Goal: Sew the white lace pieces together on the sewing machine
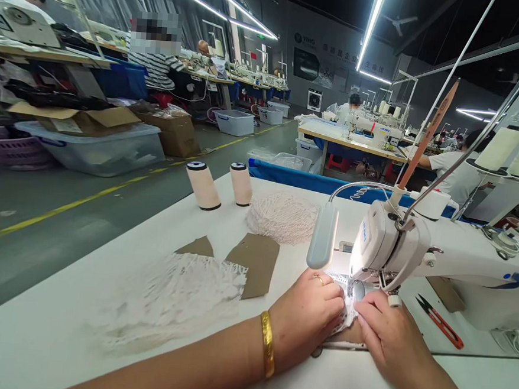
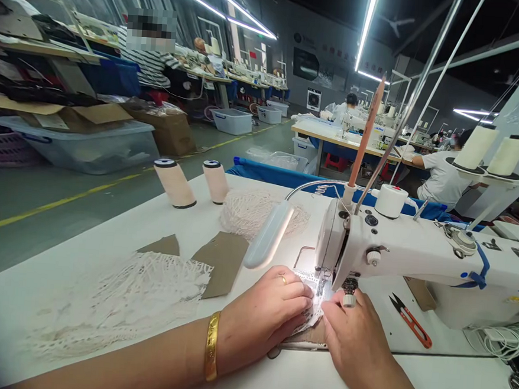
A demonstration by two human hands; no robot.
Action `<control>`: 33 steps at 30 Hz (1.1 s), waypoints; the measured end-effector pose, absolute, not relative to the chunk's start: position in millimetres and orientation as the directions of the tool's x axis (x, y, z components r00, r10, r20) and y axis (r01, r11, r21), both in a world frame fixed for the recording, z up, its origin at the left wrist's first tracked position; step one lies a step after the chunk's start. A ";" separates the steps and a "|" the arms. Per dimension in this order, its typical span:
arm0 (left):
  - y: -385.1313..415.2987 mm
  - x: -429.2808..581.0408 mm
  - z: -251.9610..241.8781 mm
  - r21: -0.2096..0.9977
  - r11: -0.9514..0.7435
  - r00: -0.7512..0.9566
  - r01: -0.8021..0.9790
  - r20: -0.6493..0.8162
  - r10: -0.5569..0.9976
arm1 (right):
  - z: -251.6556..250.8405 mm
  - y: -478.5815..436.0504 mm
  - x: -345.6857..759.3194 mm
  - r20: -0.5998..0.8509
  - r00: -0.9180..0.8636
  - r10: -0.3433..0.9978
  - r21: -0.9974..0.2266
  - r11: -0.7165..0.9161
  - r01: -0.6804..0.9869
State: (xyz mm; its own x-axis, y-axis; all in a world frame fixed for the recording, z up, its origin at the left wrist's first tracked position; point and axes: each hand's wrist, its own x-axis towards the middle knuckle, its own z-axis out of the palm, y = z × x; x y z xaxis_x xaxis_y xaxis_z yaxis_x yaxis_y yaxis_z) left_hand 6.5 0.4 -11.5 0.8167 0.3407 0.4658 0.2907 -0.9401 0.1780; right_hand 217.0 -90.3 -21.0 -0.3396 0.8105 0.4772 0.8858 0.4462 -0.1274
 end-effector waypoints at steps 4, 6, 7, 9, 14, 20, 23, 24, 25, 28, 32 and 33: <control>-1.6 4.2 -13.6 0.189 -0.955 0.797 0.229 0.527 0.296 | -22.1 -92.2 217.5 0.455 -0.340 0.823 -0.134 0.440 0.888; -4.7 3.1 -14.8 0.183 -0.968 0.803 0.169 0.543 0.243 | -23.0 -94.7 217.6 0.445 -0.349 0.825 -0.145 0.451 0.881; -6.2 2.7 -15.5 0.179 -0.973 0.808 0.149 0.545 0.224 | -23.4 -95.9 217.6 0.441 -0.354 0.824 -0.154 0.459 0.875; -8.2 2.4 -17.0 0.172 -0.977 0.813 0.128 0.546 0.203 | -24.1 -97.9 217.2 0.429 -0.362 0.828 -0.176 0.469 0.865; -5.4 2.7 -21.0 0.167 -0.975 0.810 0.146 0.546 0.215 | -25.3 -97.3 216.5 0.425 -0.353 0.834 -0.202 0.467 0.861; 4.7 4.3 -20.9 0.140 -0.969 0.817 0.205 0.520 0.249 | -29.1 -91.3 216.9 0.445 -0.330 0.832 -0.169 0.440 0.882; 9.7 6.0 -19.5 0.101 -0.969 0.814 0.225 0.526 0.244 | -32.3 -88.7 217.8 0.443 -0.314 0.840 -0.161 0.419 0.893; 11.3 6.7 -19.1 0.090 -0.969 0.813 0.231 0.529 0.243 | -33.5 -88.1 218.2 0.445 -0.307 0.841 -0.162 0.412 0.896; 12.9 7.4 -18.8 0.083 -0.968 0.812 0.236 0.530 0.244 | -34.6 -87.6 218.6 0.445 -0.300 0.844 -0.163 0.405 0.900; 18.5 10.2 -18.1 0.062 -0.965 0.818 0.256 0.518 0.250 | -37.2 -87.2 219.1 0.438 -0.283 0.853 -0.155 0.381 0.911; 26.5 15.1 -18.0 0.028 -0.961 0.818 0.277 0.518 0.250 | -38.0 -87.6 218.6 0.449 -0.265 0.854 -0.158 0.368 0.916; 28.1 16.2 -17.9 0.024 -0.960 0.818 0.280 0.518 0.251 | -38.0 -87.7 218.5 0.459 -0.264 0.849 -0.160 0.371 0.915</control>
State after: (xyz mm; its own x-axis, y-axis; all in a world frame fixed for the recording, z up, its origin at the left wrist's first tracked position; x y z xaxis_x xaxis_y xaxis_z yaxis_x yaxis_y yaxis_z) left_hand 16.2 28.1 -17.9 0.8176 0.2511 0.5181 0.2797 -0.9598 0.0237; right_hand 218.5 -87.7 -38.0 -0.2636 0.8487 0.4586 0.9150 0.3705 -0.1598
